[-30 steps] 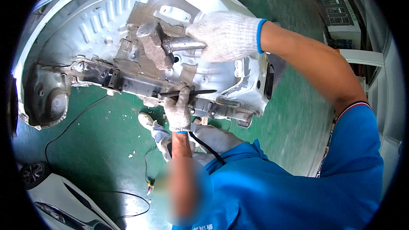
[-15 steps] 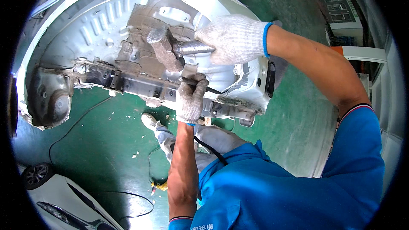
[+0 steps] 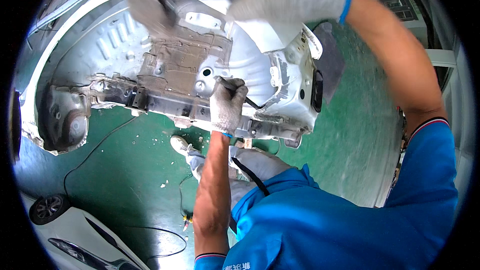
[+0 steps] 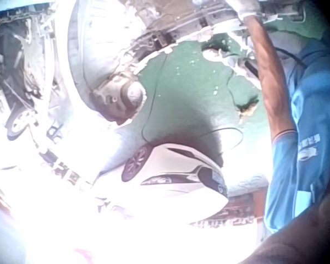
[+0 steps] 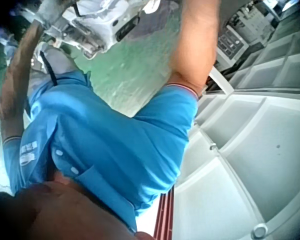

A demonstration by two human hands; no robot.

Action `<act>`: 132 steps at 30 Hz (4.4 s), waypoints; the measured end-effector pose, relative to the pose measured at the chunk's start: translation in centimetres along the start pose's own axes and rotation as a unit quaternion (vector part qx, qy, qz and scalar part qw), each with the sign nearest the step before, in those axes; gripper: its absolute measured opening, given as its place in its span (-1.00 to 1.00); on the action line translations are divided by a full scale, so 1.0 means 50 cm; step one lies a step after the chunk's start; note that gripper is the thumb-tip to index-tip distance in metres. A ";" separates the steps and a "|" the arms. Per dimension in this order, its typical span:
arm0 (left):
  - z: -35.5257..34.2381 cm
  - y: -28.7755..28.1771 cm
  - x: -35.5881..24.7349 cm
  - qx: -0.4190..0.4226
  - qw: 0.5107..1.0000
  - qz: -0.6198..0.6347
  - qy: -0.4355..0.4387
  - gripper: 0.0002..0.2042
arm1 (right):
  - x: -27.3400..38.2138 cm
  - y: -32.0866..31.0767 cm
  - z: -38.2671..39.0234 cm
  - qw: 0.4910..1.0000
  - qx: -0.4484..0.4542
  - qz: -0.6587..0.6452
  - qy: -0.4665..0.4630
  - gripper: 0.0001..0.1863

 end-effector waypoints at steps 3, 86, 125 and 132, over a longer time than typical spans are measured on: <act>-0.012 0.039 0.029 0.042 0.999 0.022 -0.020 -0.80 | 0.013 -0.097 -0.001 0.994 0.011 -0.100 0.044 -0.57; -0.014 -0.085 0.114 -0.008 0.986 0.132 -0.101 -0.78 | -0.042 0.161 0.297 0.840 0.031 -0.411 0.354 -0.60; -0.023 -0.107 0.241 -0.042 0.975 0.158 -0.152 -0.77 | 0.095 0.629 0.664 0.465 -0.207 -0.741 0.438 -0.51; -0.056 -0.077 0.185 0.007 0.966 0.212 -0.147 -0.73 | 0.215 0.652 0.647 0.294 -0.283 -0.766 0.497 -0.54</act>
Point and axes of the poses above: each hand's wrist, its own z-axis away from the middle knuckle, its own y-axis out of the palm, x = y × z, the point moved 7 cm from there along -z, towards the middle knuckle, and after that the axes turned 10 degrees about -y, right-handed, at the moved point
